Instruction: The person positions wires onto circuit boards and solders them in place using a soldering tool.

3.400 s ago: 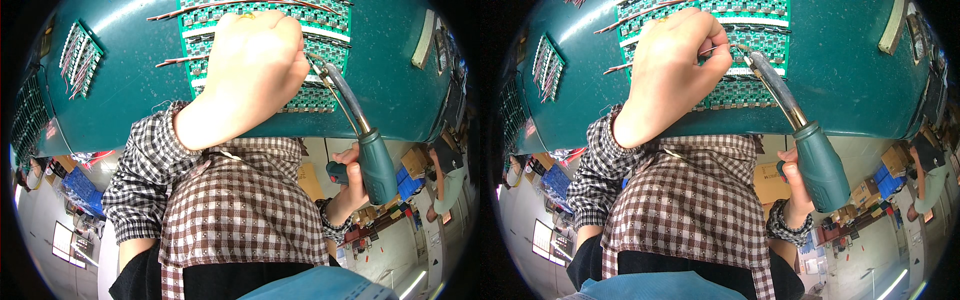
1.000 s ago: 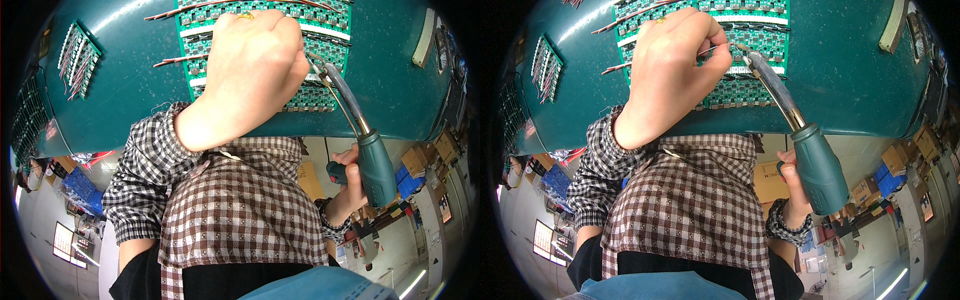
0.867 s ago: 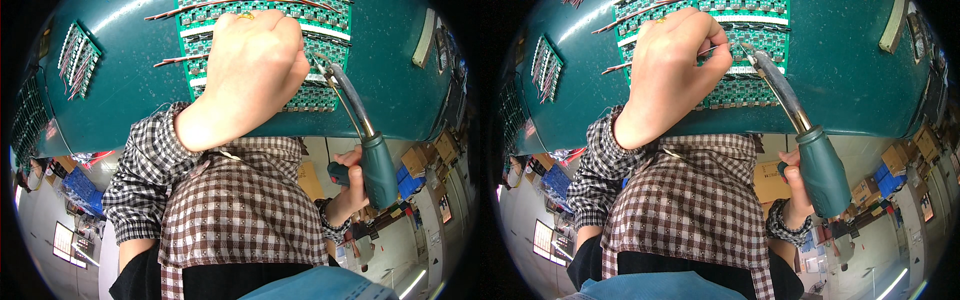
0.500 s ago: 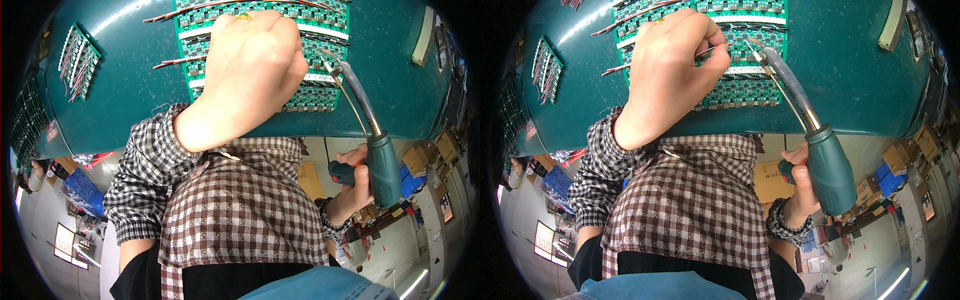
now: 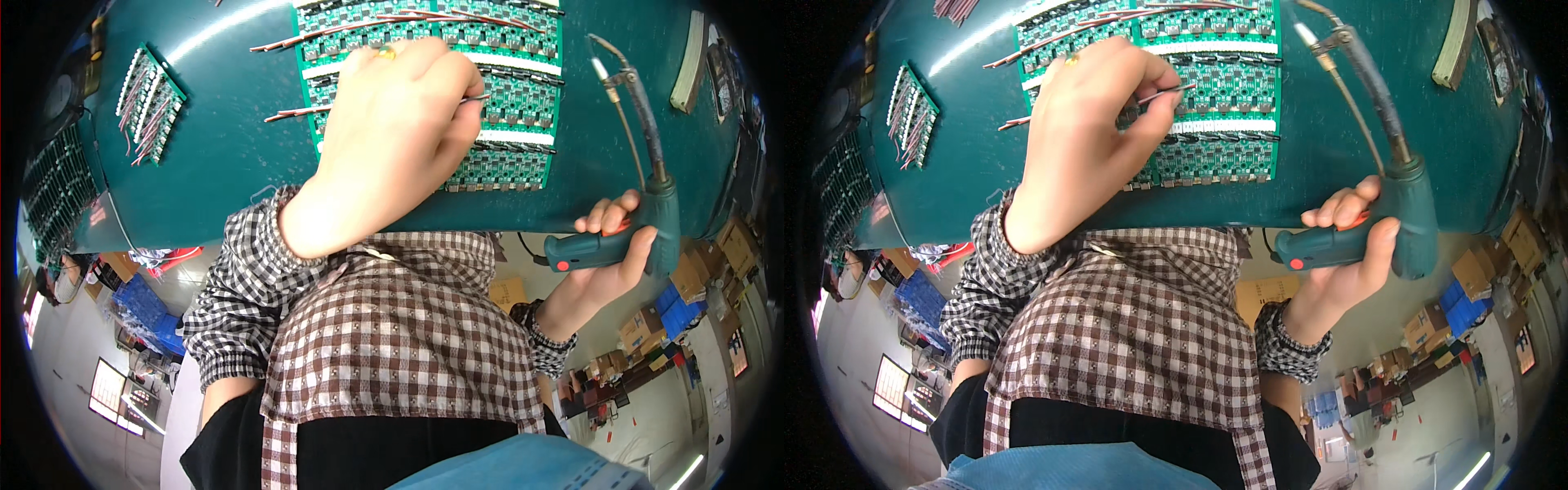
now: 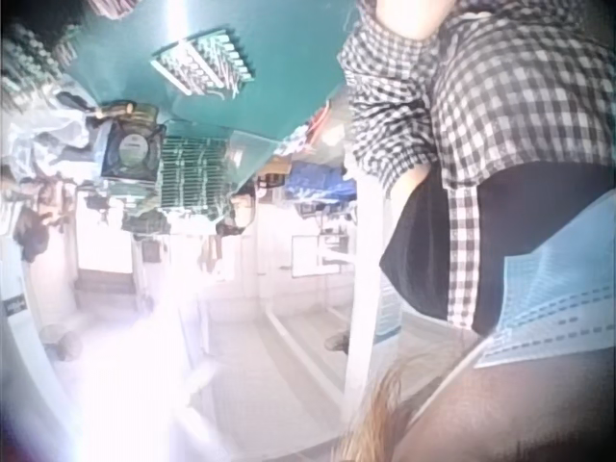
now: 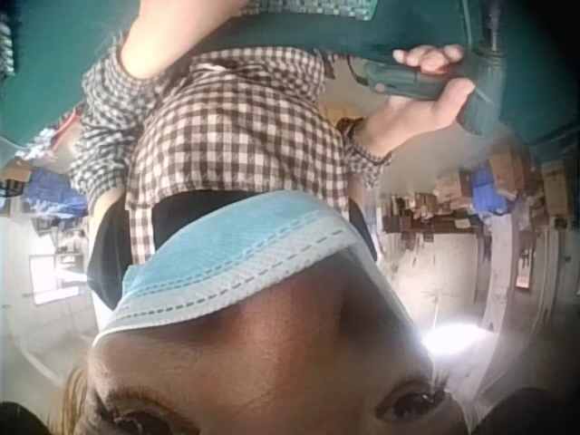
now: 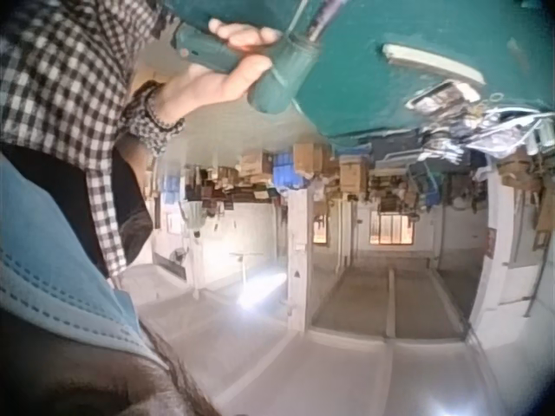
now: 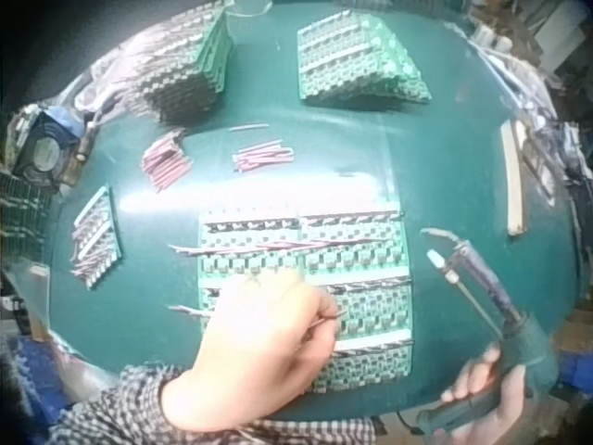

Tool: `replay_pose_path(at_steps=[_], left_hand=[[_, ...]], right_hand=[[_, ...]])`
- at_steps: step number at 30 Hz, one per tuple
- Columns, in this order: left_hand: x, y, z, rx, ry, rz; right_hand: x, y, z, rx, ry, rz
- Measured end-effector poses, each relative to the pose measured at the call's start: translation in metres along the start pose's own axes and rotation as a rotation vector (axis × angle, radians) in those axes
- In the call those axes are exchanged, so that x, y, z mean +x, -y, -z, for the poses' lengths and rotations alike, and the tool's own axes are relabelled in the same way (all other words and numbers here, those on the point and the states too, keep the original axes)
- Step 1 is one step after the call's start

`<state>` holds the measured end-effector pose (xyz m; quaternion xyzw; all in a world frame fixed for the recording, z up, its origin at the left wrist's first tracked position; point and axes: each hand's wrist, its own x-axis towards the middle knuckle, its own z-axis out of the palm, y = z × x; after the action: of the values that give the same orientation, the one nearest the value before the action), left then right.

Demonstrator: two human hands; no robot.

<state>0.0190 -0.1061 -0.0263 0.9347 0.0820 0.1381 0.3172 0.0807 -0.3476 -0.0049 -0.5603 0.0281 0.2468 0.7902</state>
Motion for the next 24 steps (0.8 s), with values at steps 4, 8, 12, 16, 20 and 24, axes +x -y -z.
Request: replay_pose_path(at_steps=[4,8,12,16,20,24], left_hand=[[-0.004,-0.002,0.037,-0.066,-0.005,0.079],[0.008,0.035,0.068,-0.014,-0.202,0.213],[0.025,0.049,0.079,0.039,-0.273,0.146],[0.063,0.054,0.06,0.163,-0.227,0.035],[0.078,0.055,0.067,0.154,-0.193,-0.01],[0.082,0.054,0.069,0.116,-0.086,0.042]], right_hand=[[0.024,0.005,0.015,0.237,0.045,0.001],[0.032,0.001,0.025,0.393,0.116,0.017],[0.025,-0.004,0.027,0.347,0.123,0.04],[0.032,-0.003,0.031,0.358,0.154,0.058],[0.03,-0.003,0.025,0.373,0.147,0.049],[0.031,0.0,0.023,0.318,0.115,0.056]])
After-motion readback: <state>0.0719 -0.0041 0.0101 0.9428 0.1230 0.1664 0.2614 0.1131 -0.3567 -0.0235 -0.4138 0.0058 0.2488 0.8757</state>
